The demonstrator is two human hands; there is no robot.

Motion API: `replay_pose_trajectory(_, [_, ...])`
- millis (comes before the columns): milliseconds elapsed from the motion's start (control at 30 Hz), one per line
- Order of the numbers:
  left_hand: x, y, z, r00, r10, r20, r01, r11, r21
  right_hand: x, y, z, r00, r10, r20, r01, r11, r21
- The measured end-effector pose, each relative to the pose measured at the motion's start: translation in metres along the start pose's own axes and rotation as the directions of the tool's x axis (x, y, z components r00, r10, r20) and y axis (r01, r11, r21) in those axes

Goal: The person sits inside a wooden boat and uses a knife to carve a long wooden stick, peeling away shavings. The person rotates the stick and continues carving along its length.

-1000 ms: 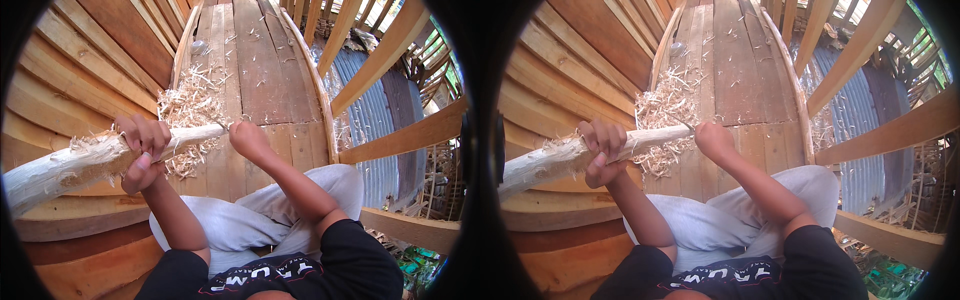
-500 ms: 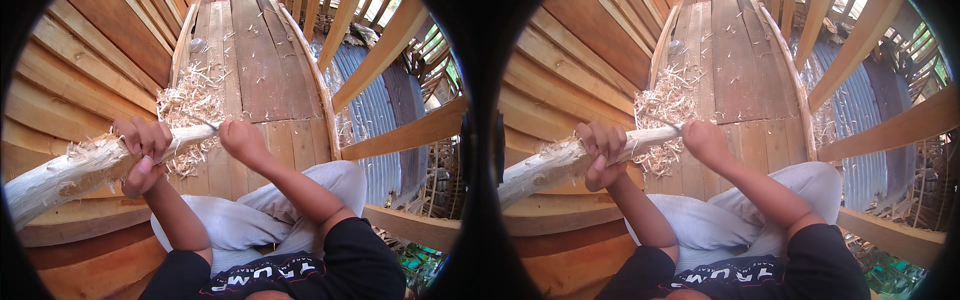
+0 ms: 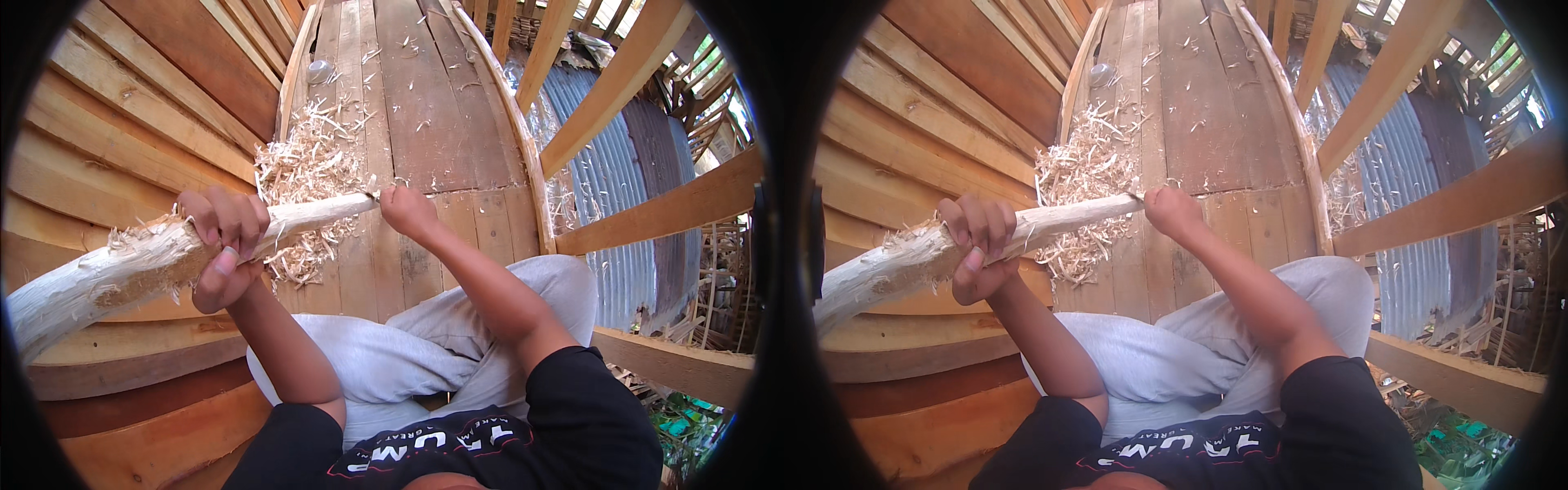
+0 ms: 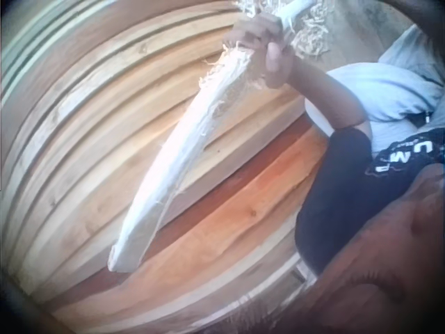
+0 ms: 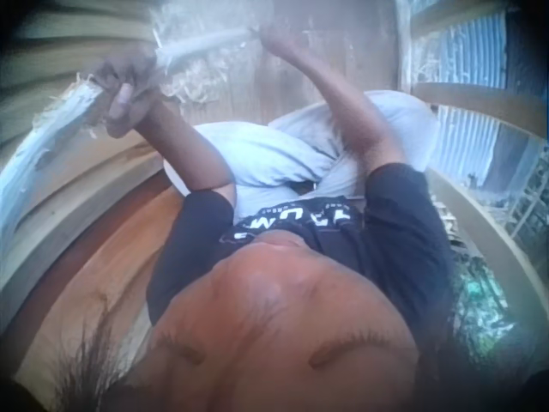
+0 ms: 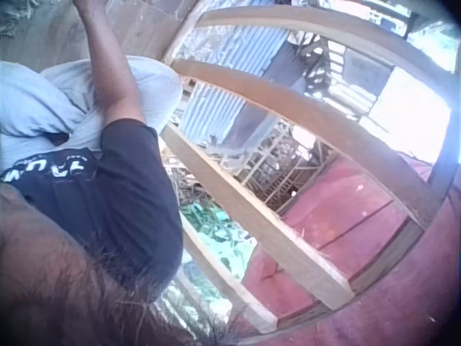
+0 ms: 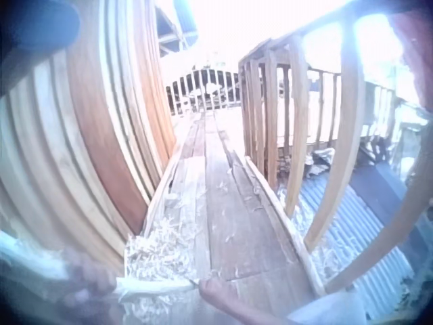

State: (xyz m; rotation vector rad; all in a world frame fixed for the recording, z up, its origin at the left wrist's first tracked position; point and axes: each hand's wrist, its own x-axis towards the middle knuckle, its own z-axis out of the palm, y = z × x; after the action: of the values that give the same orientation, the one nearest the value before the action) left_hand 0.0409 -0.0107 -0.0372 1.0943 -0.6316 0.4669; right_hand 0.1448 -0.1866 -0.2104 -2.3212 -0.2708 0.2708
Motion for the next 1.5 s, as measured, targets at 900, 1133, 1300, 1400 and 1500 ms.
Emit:
replay_pose_trajectory(900, [0.002,-0.018,-0.027,0.967,0.089,-0.238,0.0,0.936,0.352,-0.029,-0.067,-0.034,0.967,0.023,0.254,-0.016,0.999,-0.03])
replay_pose_trajectory(1133, [0.0,-0.034,-0.022,0.958,-0.004,-0.287,0.021,0.998,0.056,0.017,0.048,0.016,0.981,0.156,0.113,-0.132,0.971,-0.2])
replay_pose_trajectory(1300, [-0.004,-0.03,-0.017,0.995,-0.099,-0.011,0.099,0.995,0.015,-0.011,-0.034,-0.017,0.98,0.059,0.19,-0.05,0.997,-0.055])
replay_pose_trajectory(1400, [0.0,-0.039,-0.009,0.989,-0.1,0.111,0.104,0.994,-0.03,0.012,0.031,0.001,0.98,0.092,0.175,-0.09,0.996,-0.017])
replay_pose_trajectory(1500, [-0.003,-0.034,-0.014,0.986,-0.119,0.117,0.118,0.993,0.011,-0.004,-0.01,-0.013,0.982,0.066,0.175,-0.062,0.998,-0.029])
